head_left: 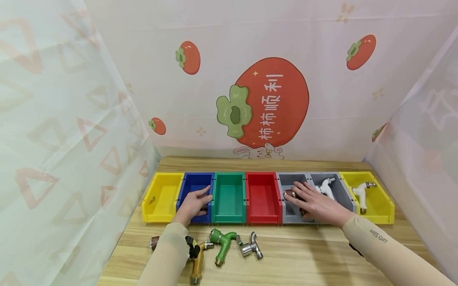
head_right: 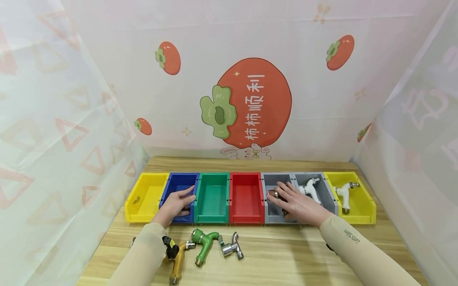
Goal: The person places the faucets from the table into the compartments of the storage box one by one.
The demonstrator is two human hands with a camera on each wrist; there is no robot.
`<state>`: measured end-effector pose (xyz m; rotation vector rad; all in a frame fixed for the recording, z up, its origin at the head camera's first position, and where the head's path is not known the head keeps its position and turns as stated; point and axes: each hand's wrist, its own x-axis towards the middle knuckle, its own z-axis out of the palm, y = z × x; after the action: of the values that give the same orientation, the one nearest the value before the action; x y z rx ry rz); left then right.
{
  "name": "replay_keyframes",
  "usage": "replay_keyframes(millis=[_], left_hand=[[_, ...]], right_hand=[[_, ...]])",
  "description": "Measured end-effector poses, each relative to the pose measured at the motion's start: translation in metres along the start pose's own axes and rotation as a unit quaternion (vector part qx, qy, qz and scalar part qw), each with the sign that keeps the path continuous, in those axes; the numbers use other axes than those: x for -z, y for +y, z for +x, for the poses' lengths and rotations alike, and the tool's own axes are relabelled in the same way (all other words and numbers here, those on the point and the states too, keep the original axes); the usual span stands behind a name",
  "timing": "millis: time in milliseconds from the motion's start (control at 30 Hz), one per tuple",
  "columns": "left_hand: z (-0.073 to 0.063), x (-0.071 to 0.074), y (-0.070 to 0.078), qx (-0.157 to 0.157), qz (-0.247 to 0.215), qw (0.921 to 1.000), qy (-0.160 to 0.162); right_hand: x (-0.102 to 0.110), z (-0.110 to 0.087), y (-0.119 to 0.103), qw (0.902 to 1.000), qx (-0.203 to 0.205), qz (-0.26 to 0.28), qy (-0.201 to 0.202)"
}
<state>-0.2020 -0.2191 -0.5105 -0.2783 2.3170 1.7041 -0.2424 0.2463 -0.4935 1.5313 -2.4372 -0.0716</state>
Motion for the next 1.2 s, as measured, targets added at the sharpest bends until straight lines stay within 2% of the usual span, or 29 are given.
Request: replay_keyframes(millis=[533,933,1200], left_hand=[[0.0002,-0.0009,-0.0008,-0.001,0.004,1.0,0.002],[0.0003,0.0004,0.0002,0.001,-0.015,0.9999,-0.002],[-0.0005,0.0006,0.001,0.0,-0.016,0.9999,-0.003]], right_hand=[[-0.0002,-0.0004,0.0019,0.9995,-0.018,0.004,-0.027],[-0.0022,-0.0009,0.0031,0.9996,-0.013,0.019,-0.017],[-0.002,-0.0014,0.0029,0.9994,-0.016,0.021,-0.024]])
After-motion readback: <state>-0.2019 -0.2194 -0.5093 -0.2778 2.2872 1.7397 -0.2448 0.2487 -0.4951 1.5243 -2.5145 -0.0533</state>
